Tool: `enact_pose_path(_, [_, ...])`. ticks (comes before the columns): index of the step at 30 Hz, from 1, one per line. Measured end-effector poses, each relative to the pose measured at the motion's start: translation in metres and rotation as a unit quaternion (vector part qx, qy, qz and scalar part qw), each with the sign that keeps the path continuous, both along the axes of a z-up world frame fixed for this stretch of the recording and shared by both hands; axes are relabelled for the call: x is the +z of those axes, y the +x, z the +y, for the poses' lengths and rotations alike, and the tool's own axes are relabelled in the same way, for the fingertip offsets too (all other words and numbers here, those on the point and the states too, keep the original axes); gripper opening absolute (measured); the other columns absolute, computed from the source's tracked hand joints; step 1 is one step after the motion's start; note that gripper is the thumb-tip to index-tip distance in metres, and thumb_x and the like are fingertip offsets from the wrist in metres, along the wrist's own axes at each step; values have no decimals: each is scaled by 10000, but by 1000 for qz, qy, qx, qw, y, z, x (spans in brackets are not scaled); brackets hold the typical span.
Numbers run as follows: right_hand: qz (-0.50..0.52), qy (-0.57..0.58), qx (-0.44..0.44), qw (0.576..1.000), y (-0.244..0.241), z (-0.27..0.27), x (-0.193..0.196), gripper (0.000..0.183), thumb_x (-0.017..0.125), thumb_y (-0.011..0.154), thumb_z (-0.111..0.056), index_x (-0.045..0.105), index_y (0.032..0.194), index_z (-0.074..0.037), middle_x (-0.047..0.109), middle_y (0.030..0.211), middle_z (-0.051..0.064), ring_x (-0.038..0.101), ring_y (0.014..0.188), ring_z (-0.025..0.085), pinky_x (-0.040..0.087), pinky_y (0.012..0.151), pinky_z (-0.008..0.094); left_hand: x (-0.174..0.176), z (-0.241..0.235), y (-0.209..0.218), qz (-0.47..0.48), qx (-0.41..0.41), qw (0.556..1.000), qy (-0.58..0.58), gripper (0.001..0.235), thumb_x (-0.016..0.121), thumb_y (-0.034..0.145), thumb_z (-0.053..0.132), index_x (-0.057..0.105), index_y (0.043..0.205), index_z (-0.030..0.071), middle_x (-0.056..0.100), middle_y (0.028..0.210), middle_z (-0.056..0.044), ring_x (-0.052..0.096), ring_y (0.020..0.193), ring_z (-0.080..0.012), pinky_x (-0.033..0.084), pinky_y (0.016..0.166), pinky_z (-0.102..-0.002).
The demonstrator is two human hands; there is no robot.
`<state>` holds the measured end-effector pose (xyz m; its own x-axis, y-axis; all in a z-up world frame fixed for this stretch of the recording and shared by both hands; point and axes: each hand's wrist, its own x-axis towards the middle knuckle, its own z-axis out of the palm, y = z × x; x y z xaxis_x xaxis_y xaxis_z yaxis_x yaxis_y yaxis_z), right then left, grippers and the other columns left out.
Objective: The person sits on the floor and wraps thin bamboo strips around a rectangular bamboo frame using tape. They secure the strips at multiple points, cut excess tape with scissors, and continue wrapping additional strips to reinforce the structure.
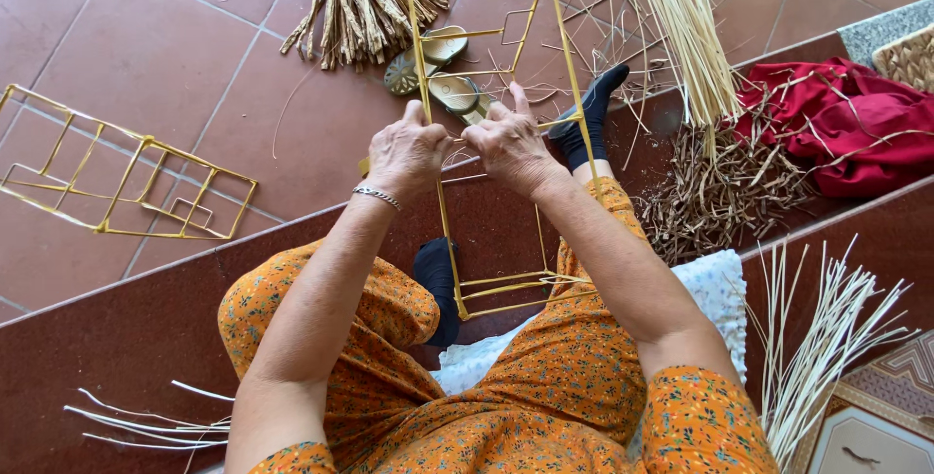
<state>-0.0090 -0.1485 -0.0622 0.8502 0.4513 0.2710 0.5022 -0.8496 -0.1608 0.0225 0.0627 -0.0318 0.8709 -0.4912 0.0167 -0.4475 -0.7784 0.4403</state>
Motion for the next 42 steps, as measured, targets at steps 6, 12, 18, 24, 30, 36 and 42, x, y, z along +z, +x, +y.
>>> enact_pose_path(6, [-78,-157,3,985,-2,-47,17,179,760,943,-204,711,771,-189,705,754,-26,629,1191,236,213,1246,659,-2,-9,4,29,-6,1000,9,191,691,921,382,752,921,201,573,1088,-106,682,889,-335,543,752,-501])
enact_pose_path(12, [-114,-195,-34,974,-19,-98,42,221,814,846,-239,675,697,-154,728,1272,34,432,1477,306,165,1243,702,4,-2,7,100,-2,995,-11,186,711,928,383,756,948,204,588,1106,-76,664,986,-313,523,849,-477])
enact_pose_path(18, [-98,-244,-122,957,-21,-81,48,226,846,813,-214,693,660,-150,693,1402,56,419,1489,332,166,1214,709,10,-11,16,182,48,982,-3,178,788,851,380,793,883,206,612,1060,-38,647,1044,-237,519,913,-413])
enact_pose_path(24, [30,-4,-59,998,-26,-38,37,407,836,766,-157,703,1143,-83,689,1001,111,618,1035,308,458,969,553,6,-10,12,162,74,984,-13,197,749,867,390,791,878,197,611,1042,-60,657,1016,-263,516,916,-434])
enact_pose_path(30, [-61,53,11,997,-16,-42,21,120,753,984,-89,636,996,-65,666,856,70,682,802,225,579,722,351,11,-3,8,144,58,988,-8,262,727,898,457,784,908,201,594,1032,-81,655,984,-294,518,879,-462])
enact_pose_path(36, [83,169,-36,981,-10,-51,27,104,772,935,-117,695,890,-64,737,817,70,717,754,168,591,700,329,3,-2,2,120,38,988,-84,162,716,898,386,796,987,277,612,1014,-56,679,959,-281,533,829,-456])
enact_pose_path(42, [256,229,-122,931,-1,-35,39,91,698,942,-164,742,950,-84,763,825,81,724,751,185,596,712,365,-10,-6,-3,53,56,995,-63,129,746,941,342,758,1007,232,636,1073,-65,703,950,-302,557,821,-466])
